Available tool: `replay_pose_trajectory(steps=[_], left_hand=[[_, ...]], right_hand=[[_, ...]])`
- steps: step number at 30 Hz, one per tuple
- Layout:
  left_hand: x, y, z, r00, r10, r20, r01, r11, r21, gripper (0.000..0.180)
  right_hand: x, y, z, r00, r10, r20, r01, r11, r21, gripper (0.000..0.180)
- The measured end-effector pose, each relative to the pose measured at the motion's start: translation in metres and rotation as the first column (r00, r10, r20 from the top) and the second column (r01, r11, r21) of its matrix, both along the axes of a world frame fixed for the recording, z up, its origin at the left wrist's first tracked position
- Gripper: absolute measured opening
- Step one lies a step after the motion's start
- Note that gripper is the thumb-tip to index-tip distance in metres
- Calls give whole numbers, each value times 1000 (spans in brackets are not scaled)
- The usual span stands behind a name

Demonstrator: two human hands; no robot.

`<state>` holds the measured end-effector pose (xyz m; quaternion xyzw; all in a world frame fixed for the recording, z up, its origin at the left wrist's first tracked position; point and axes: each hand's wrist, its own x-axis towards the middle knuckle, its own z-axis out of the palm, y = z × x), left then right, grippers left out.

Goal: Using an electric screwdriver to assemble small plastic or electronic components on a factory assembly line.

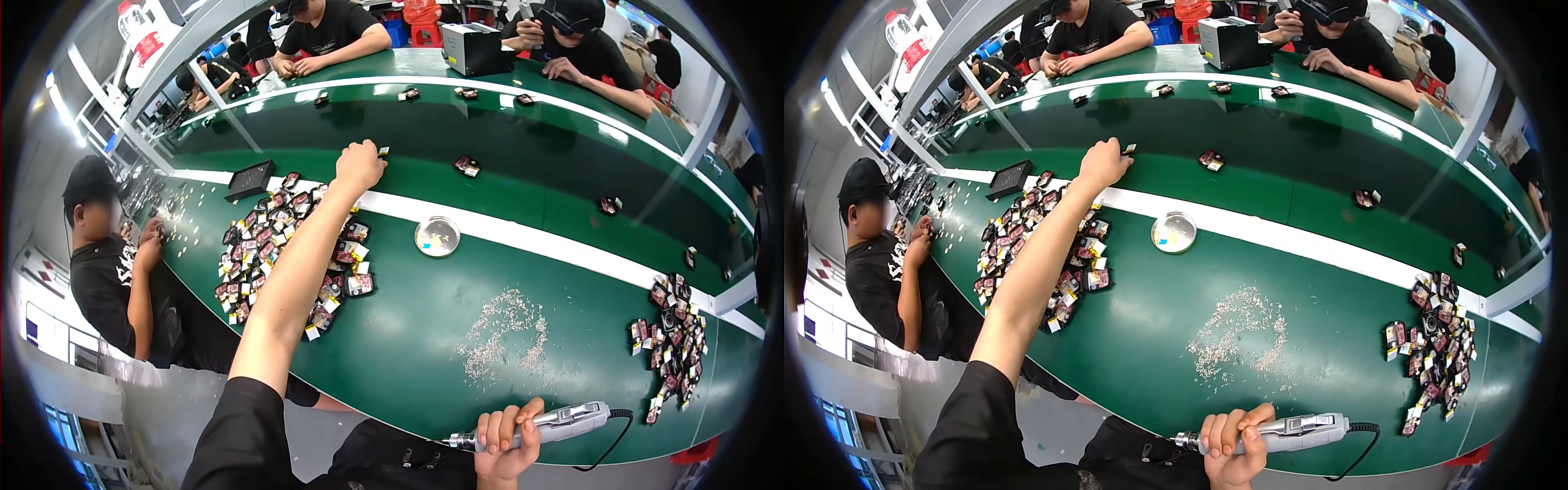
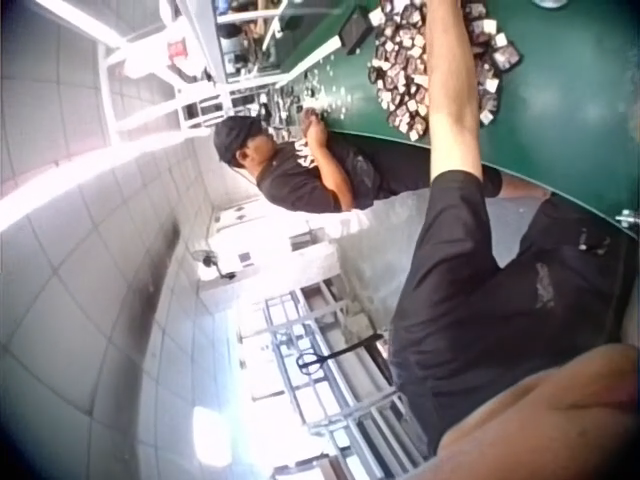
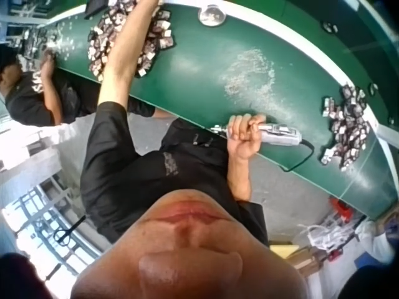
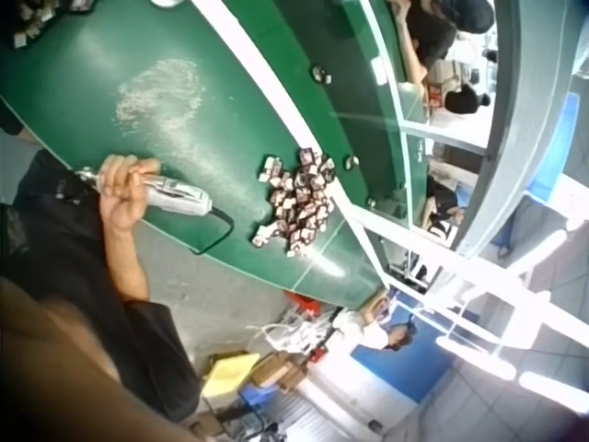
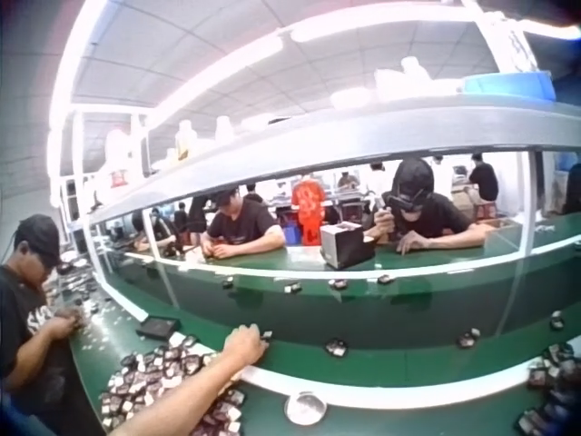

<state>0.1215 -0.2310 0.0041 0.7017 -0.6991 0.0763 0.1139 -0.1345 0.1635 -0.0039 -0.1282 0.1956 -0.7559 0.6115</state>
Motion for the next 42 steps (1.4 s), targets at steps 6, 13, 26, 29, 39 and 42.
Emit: replay_pose_trajectory(steps=[6,13,26,29,39,42], left_hand=[[21,43,19,929,-329,-171,323,944,-60,32],[-46,252,37,600,-693,-400,731,678,-78,44],[-75,361,4,589,-580,-563,655,751,-88,31],[-79,365,2,675,-603,-425,636,767,-80,30],[-88,384,-3,575,-814,-84,799,581,-159,35],[-88,387,1,595,-803,-32,796,594,-119,27]], right_hand=[[-6,8,-3,998,66,9,-66,998,-6,12],[-5,9,-4,999,38,-32,-39,999,-35,9],[40,43,-8,971,222,-87,-223,975,1,6],[45,47,-9,971,214,-103,-210,976,50,7],[53,51,-6,967,121,-223,-67,970,234,12],[49,51,-10,969,139,-202,-98,975,201,12]])
